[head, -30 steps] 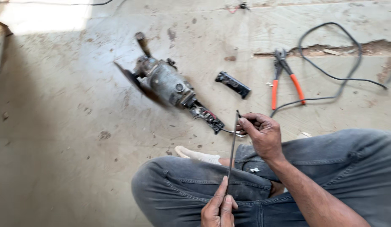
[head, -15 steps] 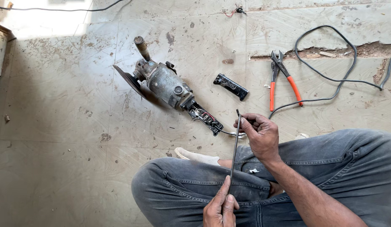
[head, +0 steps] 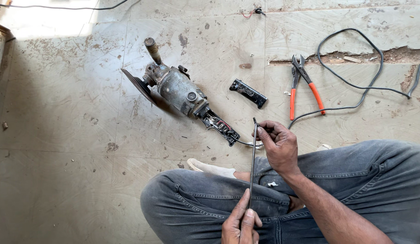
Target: The person repairs a handheld power tool by opening the handle, adjusting internal wires, and reassembling the casing. They use a screwdriver and pliers to manipulate components and secure the housing.
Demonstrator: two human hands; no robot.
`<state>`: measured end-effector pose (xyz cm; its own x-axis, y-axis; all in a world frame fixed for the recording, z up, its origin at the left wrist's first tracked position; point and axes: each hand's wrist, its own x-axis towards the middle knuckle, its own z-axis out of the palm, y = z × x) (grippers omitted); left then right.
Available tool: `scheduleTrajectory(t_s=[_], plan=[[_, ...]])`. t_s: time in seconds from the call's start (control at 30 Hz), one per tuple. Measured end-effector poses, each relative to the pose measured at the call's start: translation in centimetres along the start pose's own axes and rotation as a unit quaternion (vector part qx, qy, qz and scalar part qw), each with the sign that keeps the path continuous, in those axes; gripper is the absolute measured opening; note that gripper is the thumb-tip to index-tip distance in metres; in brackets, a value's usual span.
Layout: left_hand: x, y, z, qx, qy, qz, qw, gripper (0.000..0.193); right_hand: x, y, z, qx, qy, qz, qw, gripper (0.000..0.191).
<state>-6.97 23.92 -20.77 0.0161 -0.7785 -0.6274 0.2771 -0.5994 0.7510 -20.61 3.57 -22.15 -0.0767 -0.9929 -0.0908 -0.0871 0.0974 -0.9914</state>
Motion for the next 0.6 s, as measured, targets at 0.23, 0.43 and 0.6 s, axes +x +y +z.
scheduleTrajectory(t_s=[0.23,0.43,0.6], plan=[[1.0,0.5,2.2,-0.051,0.003,-0.032,0.998,0.051,-0.1,0.5,-0.4,-0.082,-0.006,-0.041,0.996,0.02],[0.9,1.1,2.7,-0.094,0.008,-0.06,0.994,0.051,0.0,0.4,-0.9,-0.148,-0.005,-0.097,0.984,0.019],[0.6,1.1,3.1,-0.102,0.001,-0.042,0.994,0.051,-0.2,-0.1,-1.1,-0.18,-0.003,-0.119,0.977,0.018]])
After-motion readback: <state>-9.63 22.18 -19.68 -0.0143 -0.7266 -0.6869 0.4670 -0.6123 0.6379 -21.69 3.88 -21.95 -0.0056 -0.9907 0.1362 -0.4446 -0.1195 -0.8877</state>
